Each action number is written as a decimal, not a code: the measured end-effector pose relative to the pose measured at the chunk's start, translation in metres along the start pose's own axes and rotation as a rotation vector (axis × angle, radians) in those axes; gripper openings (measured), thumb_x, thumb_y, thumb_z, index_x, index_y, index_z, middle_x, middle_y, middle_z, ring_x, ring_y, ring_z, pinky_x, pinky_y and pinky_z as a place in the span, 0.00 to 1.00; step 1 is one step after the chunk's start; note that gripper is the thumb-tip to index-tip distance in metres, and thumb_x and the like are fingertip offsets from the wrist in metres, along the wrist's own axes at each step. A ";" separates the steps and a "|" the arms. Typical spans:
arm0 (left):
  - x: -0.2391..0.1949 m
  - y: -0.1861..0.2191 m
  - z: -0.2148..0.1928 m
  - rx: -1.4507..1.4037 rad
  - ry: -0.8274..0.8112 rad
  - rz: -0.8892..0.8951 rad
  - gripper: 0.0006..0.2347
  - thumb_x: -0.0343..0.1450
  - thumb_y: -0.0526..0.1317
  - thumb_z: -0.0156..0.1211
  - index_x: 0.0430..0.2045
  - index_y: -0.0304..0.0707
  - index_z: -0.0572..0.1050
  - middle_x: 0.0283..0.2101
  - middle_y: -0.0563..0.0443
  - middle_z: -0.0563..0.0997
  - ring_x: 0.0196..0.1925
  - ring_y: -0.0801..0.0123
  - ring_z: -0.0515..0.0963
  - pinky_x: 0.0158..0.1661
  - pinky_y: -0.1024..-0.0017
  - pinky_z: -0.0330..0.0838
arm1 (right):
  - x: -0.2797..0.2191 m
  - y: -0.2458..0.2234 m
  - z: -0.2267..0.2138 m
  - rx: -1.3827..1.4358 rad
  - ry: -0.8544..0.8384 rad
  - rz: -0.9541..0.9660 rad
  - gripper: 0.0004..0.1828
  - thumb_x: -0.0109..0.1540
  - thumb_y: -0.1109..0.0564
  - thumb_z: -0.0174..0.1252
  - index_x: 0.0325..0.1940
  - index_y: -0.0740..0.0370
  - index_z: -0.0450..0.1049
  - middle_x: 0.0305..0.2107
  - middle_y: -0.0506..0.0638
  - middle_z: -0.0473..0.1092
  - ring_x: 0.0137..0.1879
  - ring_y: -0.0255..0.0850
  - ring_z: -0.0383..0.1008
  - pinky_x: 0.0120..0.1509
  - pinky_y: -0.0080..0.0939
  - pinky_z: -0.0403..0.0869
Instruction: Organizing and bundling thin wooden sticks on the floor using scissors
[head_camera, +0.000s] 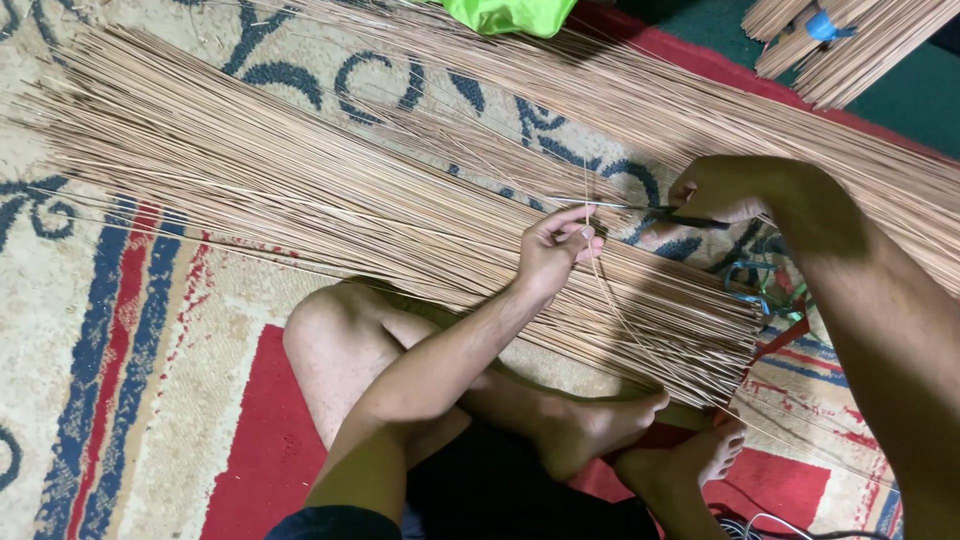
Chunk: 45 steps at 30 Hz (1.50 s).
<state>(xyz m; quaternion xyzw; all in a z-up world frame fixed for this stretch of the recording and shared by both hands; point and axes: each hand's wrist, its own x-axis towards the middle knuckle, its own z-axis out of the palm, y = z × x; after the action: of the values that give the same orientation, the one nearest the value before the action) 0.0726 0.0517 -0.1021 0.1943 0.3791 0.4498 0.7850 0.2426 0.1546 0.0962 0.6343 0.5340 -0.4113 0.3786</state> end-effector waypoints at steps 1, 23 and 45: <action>-0.001 0.002 0.000 0.000 0.001 -0.001 0.13 0.74 0.24 0.58 0.52 0.31 0.78 0.34 0.43 0.81 0.38 0.57 0.87 0.44 0.62 0.87 | 0.002 0.001 0.000 0.000 -0.001 0.000 0.29 0.57 0.29 0.65 0.25 0.58 0.75 0.24 0.50 0.70 0.34 0.45 0.66 0.45 0.48 0.67; 0.001 -0.002 0.000 0.010 0.046 -0.026 0.15 0.74 0.23 0.57 0.55 0.29 0.76 0.38 0.39 0.83 0.38 0.59 0.86 0.44 0.64 0.87 | -0.002 -0.024 -0.006 -0.034 0.020 0.110 0.29 0.56 0.34 0.68 0.44 0.62 0.83 0.40 0.54 0.81 0.48 0.50 0.76 0.56 0.51 0.71; 0.003 -0.010 -0.002 -0.095 0.269 0.095 0.12 0.74 0.25 0.56 0.51 0.33 0.78 0.35 0.42 0.78 0.38 0.57 0.86 0.43 0.61 0.87 | 0.030 0.066 0.070 0.123 0.392 -0.033 0.19 0.60 0.51 0.62 0.49 0.66 0.82 0.40 0.67 0.81 0.52 0.66 0.80 0.57 0.61 0.76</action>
<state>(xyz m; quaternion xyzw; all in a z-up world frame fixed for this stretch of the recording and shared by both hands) 0.0781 0.0489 -0.1111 0.1126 0.4497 0.5258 0.7132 0.3027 0.0916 0.0447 0.7153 0.5817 -0.3178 0.2212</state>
